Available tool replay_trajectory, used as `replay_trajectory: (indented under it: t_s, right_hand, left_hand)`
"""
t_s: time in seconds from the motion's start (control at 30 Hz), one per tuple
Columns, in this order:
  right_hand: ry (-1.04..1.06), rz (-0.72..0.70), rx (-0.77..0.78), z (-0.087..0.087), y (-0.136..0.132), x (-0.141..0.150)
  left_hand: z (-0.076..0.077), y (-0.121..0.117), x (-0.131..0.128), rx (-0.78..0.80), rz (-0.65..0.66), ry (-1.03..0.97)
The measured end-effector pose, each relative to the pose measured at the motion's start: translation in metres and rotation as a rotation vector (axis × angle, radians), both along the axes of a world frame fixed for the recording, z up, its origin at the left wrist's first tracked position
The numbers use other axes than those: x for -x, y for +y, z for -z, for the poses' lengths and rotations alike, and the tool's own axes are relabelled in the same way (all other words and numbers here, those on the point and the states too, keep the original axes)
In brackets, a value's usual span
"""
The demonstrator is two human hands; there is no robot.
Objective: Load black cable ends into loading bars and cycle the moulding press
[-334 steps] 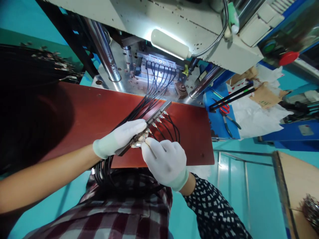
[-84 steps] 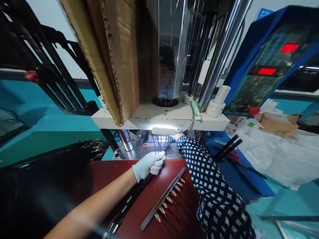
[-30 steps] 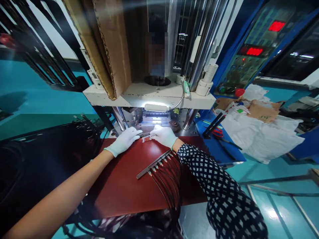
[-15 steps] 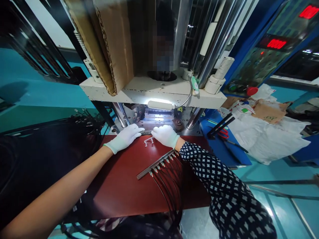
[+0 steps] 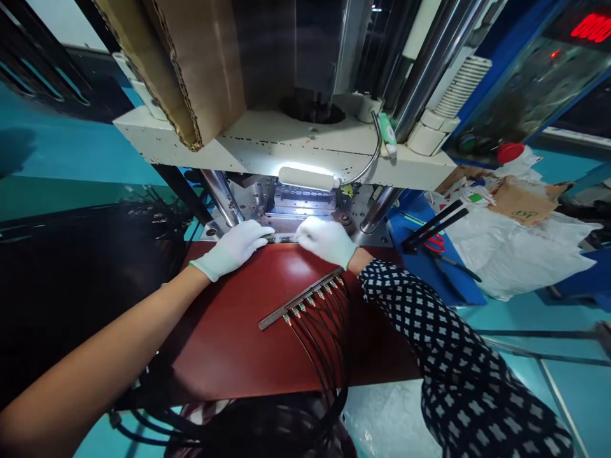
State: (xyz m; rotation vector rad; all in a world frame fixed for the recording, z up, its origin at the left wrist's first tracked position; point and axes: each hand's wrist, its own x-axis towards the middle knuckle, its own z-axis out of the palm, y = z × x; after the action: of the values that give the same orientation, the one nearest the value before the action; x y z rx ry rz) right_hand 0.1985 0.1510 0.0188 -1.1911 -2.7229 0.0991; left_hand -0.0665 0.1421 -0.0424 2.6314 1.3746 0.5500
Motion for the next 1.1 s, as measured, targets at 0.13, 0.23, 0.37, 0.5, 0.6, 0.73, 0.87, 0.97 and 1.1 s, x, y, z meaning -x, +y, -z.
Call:
replay_trajectory:
  t_s: [0.13, 0.23, 0.37, 0.5, 0.6, 0.73, 0.87, 0.97, 1.1]
  right_hand:
    - [0.079, 0.138, 0.051, 0.005, 0.012, -0.015]
    - [0.048, 0.164, 0.163, 0.009, 0.026, -0.011]
    - [0.098, 0.145, 0.343, 0.002, 0.041, -0.006]
    - [0.120, 0.134, 0.419, -0.005, 0.042, -0.008]
    - [0.146, 0.103, 0.412, -0.006, 0.041, -0.009]
    - [0.164, 0.086, 0.415, -0.005, 0.040, -0.009]
    - [0.149, 0.141, 0.422, -0.004, 0.039, -0.008]
    - [0.120, 0.155, 0.383, -0.003, 0.037, -0.007]
    - [0.105, 0.131, 0.325, -0.001, 0.035, -0.007]
  left_hand:
    - [-0.011, -0.007, -0.003, -0.021, -0.065, 0.087]
    - [-0.023, -0.013, -0.016, -0.100, -0.162, 0.176]
    - [-0.030, -0.011, -0.043, -0.067, -0.120, 0.145]
    - [-0.026, -0.002, -0.061, 0.003, -0.141, 0.036]
    - [-0.027, 0.002, -0.064, 0.032, -0.151, -0.040]
    - [-0.034, 0.004, -0.066, 0.036, -0.162, -0.060]
    - [-0.036, 0.004, -0.077, 0.025, -0.209, -0.031]
    - [-0.033, 0.005, -0.083, -0.002, -0.278, -0.010]
    - [-0.031, 0.002, -0.072, 0.033, -0.247, -0.144]
